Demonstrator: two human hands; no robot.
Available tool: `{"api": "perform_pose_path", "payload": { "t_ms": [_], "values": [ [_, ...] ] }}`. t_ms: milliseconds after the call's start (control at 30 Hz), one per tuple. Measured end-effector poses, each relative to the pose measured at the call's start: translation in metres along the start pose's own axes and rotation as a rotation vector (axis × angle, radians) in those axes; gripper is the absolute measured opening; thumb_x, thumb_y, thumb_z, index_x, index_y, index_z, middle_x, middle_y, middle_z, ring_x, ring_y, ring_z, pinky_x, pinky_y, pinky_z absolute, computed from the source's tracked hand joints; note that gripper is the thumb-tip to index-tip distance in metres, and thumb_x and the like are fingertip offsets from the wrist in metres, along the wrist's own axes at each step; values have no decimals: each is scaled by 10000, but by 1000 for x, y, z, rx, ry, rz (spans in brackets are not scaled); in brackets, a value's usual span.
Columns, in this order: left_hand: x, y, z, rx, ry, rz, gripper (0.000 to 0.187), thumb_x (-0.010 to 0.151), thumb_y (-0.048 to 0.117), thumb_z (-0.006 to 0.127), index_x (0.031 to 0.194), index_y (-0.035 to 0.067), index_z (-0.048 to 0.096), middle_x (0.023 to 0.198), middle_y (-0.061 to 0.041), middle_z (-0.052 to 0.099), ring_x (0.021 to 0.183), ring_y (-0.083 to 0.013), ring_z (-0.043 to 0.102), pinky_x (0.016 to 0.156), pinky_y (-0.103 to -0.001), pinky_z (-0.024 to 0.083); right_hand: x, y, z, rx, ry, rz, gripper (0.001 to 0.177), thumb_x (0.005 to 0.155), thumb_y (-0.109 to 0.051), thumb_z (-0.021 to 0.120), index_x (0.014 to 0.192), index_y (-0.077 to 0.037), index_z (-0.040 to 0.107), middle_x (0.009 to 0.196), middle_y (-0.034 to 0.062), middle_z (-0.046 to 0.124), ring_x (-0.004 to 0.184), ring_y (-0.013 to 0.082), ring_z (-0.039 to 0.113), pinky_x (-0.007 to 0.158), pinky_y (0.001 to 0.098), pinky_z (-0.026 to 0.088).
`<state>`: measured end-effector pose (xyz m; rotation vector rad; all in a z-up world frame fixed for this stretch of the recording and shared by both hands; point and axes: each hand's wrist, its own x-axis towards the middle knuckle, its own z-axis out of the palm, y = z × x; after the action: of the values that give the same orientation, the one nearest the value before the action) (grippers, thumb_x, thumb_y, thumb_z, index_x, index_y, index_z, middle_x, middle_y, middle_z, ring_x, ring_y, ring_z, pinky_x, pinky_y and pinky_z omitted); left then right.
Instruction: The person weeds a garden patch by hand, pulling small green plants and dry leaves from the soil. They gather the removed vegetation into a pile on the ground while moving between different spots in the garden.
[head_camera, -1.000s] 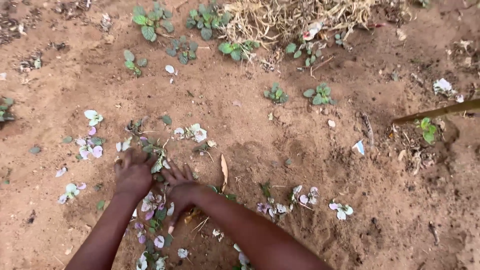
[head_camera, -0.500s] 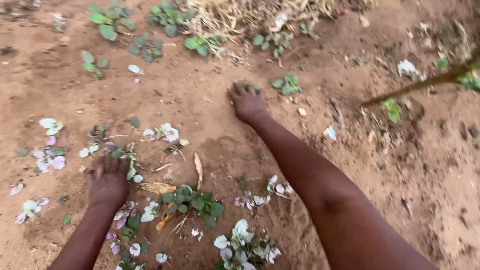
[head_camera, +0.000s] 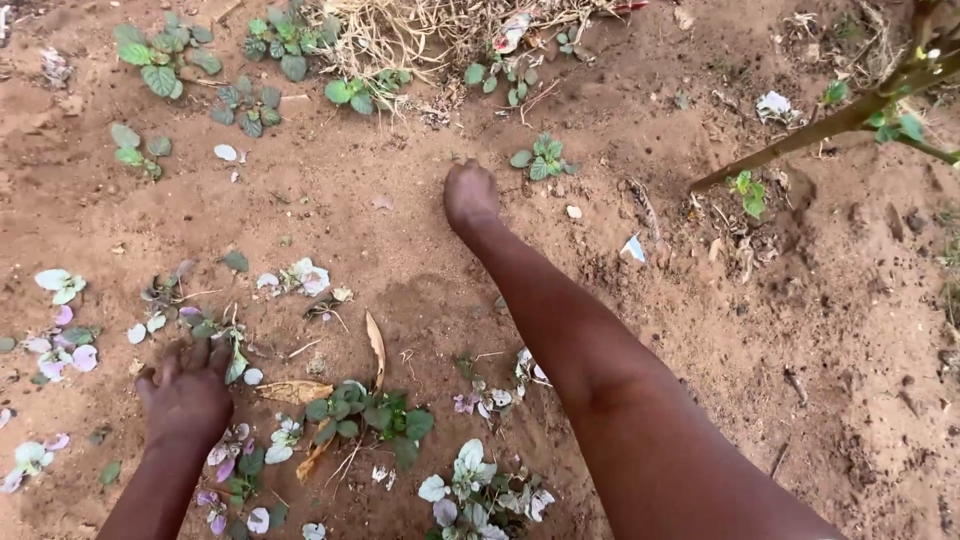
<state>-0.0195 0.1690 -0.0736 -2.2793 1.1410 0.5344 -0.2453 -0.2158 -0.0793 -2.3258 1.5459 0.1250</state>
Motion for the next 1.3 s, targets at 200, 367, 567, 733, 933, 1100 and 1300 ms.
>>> {"api": "perform_pose_path", "payload": {
  "t_ms": [200, 367, 567, 733, 933, 1100, 1300],
  "values": [
    [-3, 2, 1, 14, 1, 12, 654, 966, 139, 459, 1564, 353, 303, 1746, 134, 135, 1586, -194, 205, 1210, -514, 332, -30, -7, -66, 44, -137, -16, 235, 1016, 85, 396, 1011, 44, 627, 1284, 264, 563, 740, 202, 593, 702, 250, 641],
    [0, 4, 2, 14, 40, 3, 623, 966, 178, 470, 1559, 314, 334, 1748, 79, 170, 1593, -223, 201, 1199, -510, 339, -15, 35, -119, 141, 41, -37, 288, 1092, -85, 429, 876, -78, 619, 933, 66, 561, 678, 143, 480, 665, 284, 567],
    [-5, 9, -5, -72, 8, -43, 758, 924, 54, 505, 1583, 361, 294, 1723, 130, 188, 1601, -198, 156, 1242, -503, 266, 5, 137, -50, -221, -25, 67, 445, 1101, -365, 308, 1373, -159, 593, 1530, 116, 456, 1281, 404, 493, 1115, 693, 314],
    [-2, 4, 10, -89, 81, -14, 653, 956, 195, 511, 1591, 293, 394, 1671, 4, 376, 1566, -314, 226, 1174, -570, 249, -50, 78, -114, 733, 101, 335, 266, 1036, -64, 421, 1170, 79, 600, 1208, 211, 615, 893, 213, 638, 801, 343, 577],
    [-14, 8, -13, -25, 77, 3, 617, 976, 167, 479, 1582, 258, 411, 1651, -4, 409, 1572, -299, 239, 1193, -555, 244, 58, 199, 2, 116, 385, 76, 124, 879, -131, 702, 901, -119, 824, 796, 216, 700, 797, 462, 719, 663, 537, 605],
    [-8, 6, -3, -23, 99, 16, 635, 960, 84, 430, 1575, 245, 435, 1654, -21, 417, 1571, -301, 233, 1178, -551, 257, 52, 208, 12, 130, 422, 51, 138, 835, -167, 704, 870, -232, 821, 767, 134, 724, 797, 378, 720, 714, 481, 602],
    [-5, 5, -1, -49, 107, 39, 624, 959, 97, 437, 1572, 214, 439, 1657, -36, 413, 1570, -309, 226, 1182, -552, 251, 49, 194, -22, 95, 296, 99, 189, 841, -205, 667, 939, -256, 819, 849, 139, 753, 875, 402, 718, 788, 502, 589]
  ]
}}
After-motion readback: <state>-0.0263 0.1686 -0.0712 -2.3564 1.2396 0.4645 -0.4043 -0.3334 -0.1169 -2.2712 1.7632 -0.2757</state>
